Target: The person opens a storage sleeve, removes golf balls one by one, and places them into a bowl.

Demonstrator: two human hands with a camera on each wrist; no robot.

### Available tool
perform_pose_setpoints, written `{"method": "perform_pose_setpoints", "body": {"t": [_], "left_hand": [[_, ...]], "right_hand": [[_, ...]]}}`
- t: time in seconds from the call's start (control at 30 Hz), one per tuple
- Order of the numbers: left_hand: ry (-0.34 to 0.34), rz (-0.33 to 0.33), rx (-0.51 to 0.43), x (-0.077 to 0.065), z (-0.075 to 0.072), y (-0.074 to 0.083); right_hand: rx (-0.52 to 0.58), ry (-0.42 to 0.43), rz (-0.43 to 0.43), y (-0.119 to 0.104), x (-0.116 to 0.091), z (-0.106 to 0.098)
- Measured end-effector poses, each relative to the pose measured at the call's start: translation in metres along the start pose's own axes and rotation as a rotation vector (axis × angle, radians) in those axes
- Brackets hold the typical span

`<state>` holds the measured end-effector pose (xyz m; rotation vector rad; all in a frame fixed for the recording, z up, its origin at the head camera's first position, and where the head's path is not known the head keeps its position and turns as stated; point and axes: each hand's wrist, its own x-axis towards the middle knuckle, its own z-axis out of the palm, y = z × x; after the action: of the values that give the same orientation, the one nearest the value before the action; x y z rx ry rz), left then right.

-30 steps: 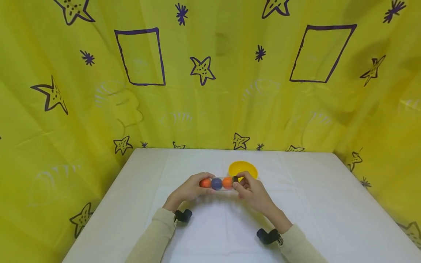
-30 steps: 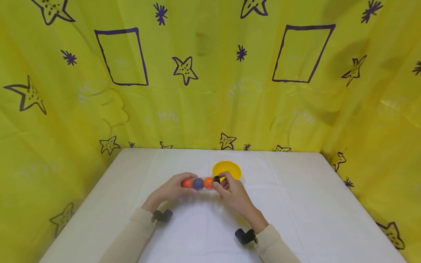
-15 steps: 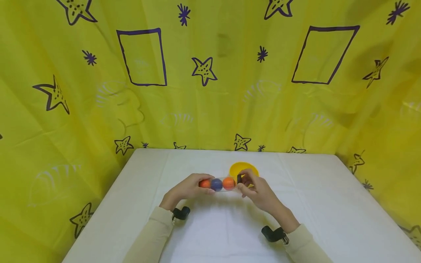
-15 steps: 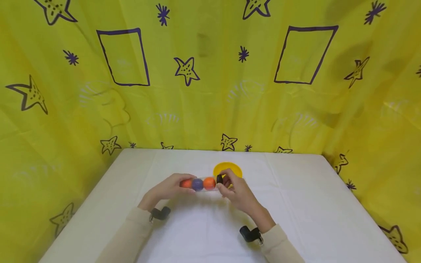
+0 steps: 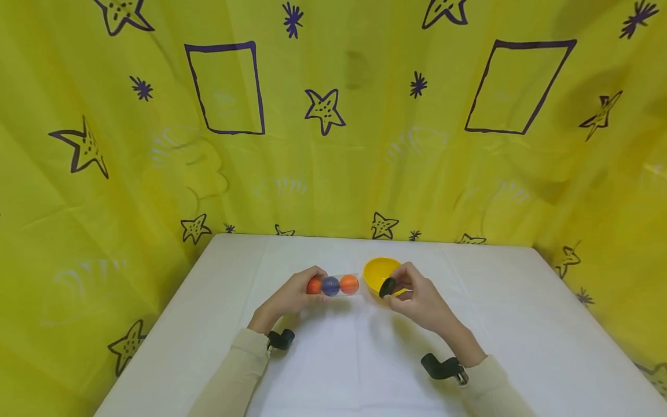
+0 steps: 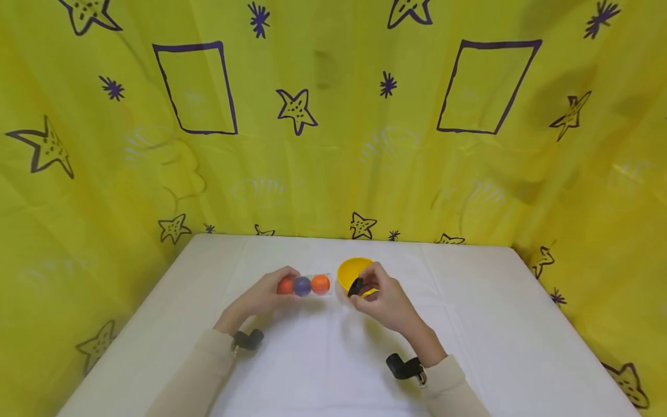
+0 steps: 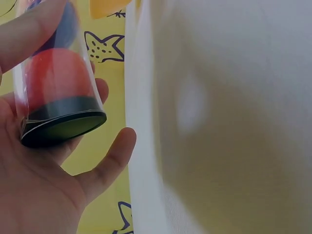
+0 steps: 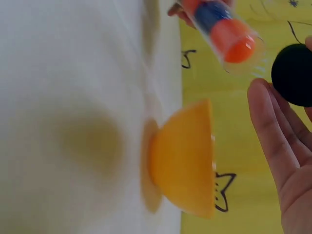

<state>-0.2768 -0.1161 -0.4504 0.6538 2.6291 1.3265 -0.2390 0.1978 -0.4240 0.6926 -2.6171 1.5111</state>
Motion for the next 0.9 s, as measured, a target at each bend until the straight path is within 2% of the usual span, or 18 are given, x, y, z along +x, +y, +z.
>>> {"method": "perform_pose_setpoints", "body": {"t": [0.17, 0.27, 0.43, 0.63, 0.9], "left_hand": [[0.027, 0.005, -0.036, 0.001, 0.002, 0.002], [0.065, 0.012, -0.043, 0.001, 0.002, 0.003], [0.132, 0.006, -0.027, 0.003, 0.003, 0.005], [0.163, 0.008, -0.066, 0.003, 0.003, 0.01], [0.188, 0.021, -0.099, 0.003, 0.002, 0.016]], "right_hand": [[-0.021, -0.151, 0.011, 0.004, 0.0, 0.018], [-0.015, -0.207, 0.015, 0.008, 0.001, 0.025], [-0.029, -0.238, 0.037, 0.013, 0.002, 0.033], [-0.1, -0.266, 0.085, 0.017, 0.001, 0.037], [-0.058, -0.262, 0.161, 0.02, -0.002, 0.039]]}}
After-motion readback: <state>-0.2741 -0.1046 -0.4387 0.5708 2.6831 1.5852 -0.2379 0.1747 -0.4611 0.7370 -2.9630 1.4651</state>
